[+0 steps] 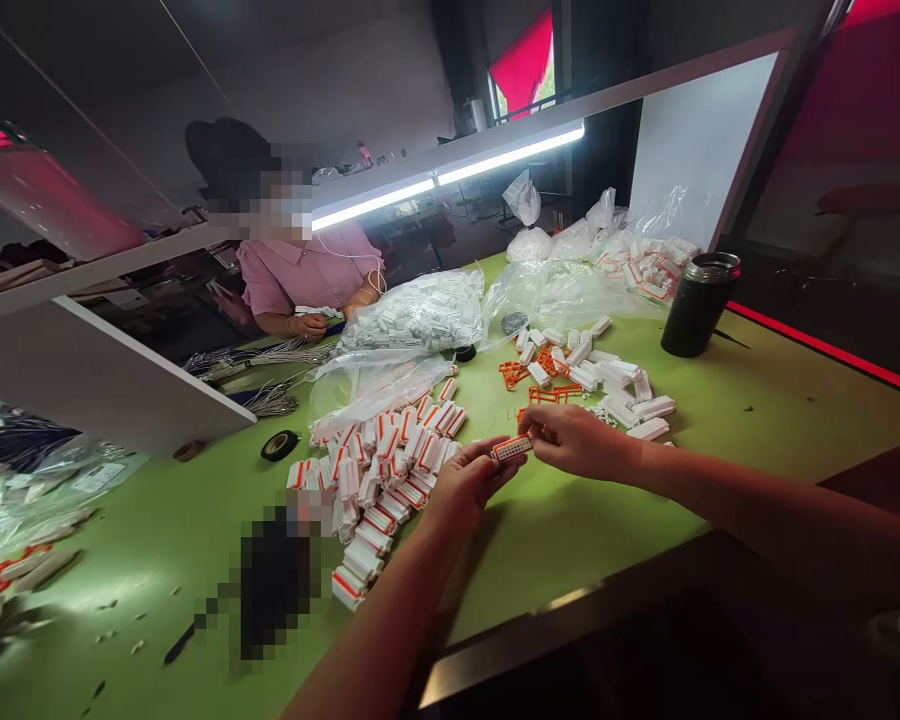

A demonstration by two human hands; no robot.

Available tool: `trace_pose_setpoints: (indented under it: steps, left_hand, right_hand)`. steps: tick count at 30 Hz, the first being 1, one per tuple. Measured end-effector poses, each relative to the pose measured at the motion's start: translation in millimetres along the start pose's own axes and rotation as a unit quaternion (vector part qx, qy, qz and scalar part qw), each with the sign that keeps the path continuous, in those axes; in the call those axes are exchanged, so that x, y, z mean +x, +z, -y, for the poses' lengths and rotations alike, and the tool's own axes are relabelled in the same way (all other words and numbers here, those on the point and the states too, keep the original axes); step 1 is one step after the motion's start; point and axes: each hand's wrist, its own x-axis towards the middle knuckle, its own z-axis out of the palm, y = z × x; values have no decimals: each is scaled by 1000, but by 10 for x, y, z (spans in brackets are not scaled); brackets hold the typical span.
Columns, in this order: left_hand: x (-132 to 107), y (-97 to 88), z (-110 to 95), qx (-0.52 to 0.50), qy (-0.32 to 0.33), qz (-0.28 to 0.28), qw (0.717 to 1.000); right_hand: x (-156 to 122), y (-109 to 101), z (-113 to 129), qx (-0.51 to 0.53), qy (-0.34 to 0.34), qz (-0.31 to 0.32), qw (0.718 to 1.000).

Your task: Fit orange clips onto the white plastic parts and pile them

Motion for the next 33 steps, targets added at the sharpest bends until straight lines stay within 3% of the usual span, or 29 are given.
trace_pose_setpoints:
  steps: [6, 10, 15, 19, 21, 23, 26, 28, 30, 33]
  left_hand:
    - [-5, 48, 24, -5, 5, 3, 1000]
    - [-34, 79, 4, 58, 24, 7, 998]
    - [-88, 109, -102, 231, 135, 1, 964]
    - [-95, 58, -255, 283, 267, -89, 917]
    - [-95, 0, -340, 278, 339, -144, 887]
    - [-107, -60, -411, 291, 425, -193, 835]
    - [-154, -106, -458, 350, 582, -219, 700]
    - [-190, -95, -449, 391, 650, -186, 625]
    - [-216, -70, -438, 421, 674, -141, 591]
    - [-229, -101, -498, 422, 675, -143, 589]
  right_hand:
    - [-48, -58, 21, -105, -61, 37, 992]
    - [-58, -23, -5, -137, -78, 41, 987]
    - [-47, 17, -32, -86, -100, 24, 991]
    - [41, 41, -2, -3, -34, 4, 999]
    - [167, 55, 57, 34, -3, 21, 999]
    - [374, 72, 160, 33, 0, 28, 999]
    - [832, 143, 400, -69, -47, 4, 996]
    - [1189, 249, 603, -137, -124, 45, 982]
    - [1534, 401, 817, -216, -174, 103, 955]
    - [1946, 622, 1083, -341, -201, 137, 908]
